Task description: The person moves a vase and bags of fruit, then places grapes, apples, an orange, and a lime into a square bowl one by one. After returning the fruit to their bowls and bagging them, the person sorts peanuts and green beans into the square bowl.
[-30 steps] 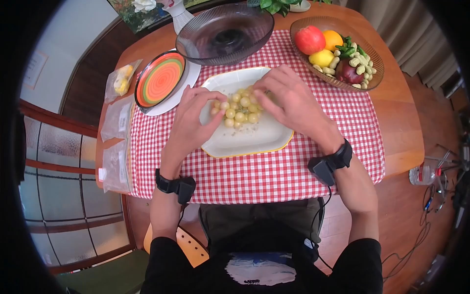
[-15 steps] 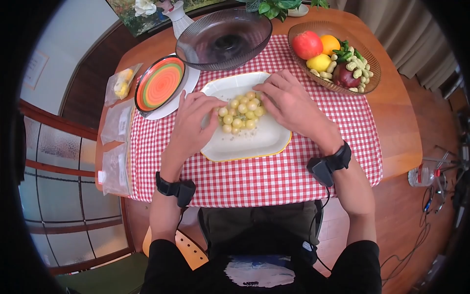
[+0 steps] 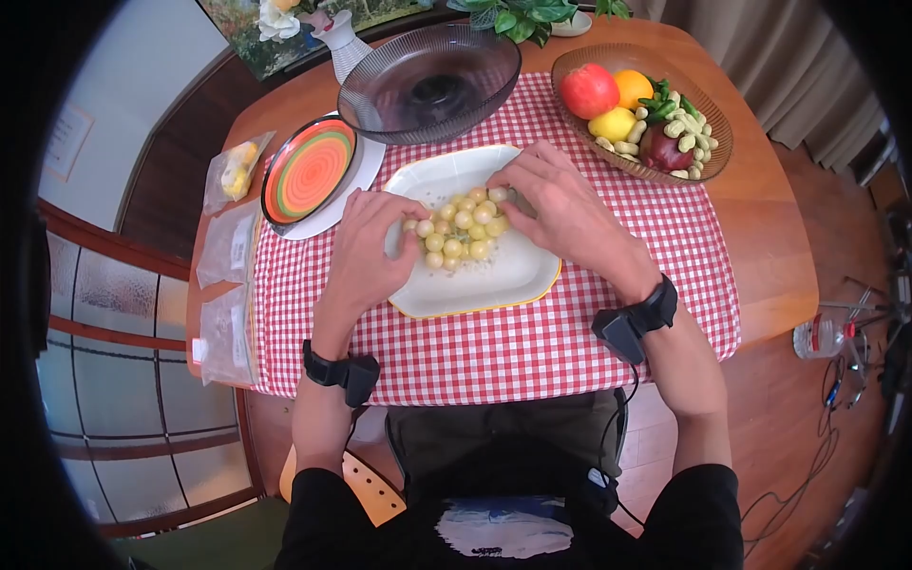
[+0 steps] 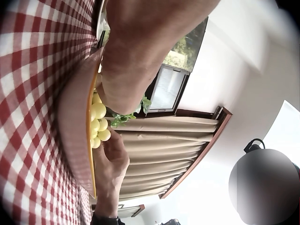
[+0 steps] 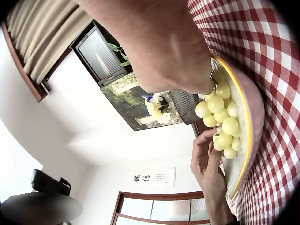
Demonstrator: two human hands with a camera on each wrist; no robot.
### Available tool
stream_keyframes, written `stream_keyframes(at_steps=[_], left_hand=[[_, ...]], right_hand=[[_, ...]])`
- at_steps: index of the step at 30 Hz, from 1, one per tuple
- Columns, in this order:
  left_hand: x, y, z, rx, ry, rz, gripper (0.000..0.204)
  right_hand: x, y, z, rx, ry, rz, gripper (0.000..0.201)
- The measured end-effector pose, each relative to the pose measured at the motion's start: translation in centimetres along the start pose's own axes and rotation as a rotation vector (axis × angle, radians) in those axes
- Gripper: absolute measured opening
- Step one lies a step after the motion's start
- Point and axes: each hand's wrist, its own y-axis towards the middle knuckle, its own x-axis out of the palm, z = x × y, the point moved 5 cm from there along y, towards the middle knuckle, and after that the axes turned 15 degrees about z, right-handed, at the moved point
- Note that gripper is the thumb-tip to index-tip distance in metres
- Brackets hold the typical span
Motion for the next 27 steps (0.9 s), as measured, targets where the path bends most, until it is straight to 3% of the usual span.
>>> stream_keyframes(at_steps=[23, 25, 27], left_hand=[[0.2, -0.2, -0.8, -0.131, -0.143, -0.009, 0.020], [-0.2, -0.1, -0.1, 0.008, -0.002, 0.025, 0.018], [-0.2, -0.1, 0.1, 0.002, -0.005, 0.013, 0.017]], right_hand=[[-0.2, 0.2, 0.0, -0.020, -0.004, -0.052, 0.022], [-0.1, 0.1, 0.2, -0.015, -0.006, -0.061, 0.021], [-0.2, 0.0, 0.2, 0.005, -0.024, -0.069, 0.021]])
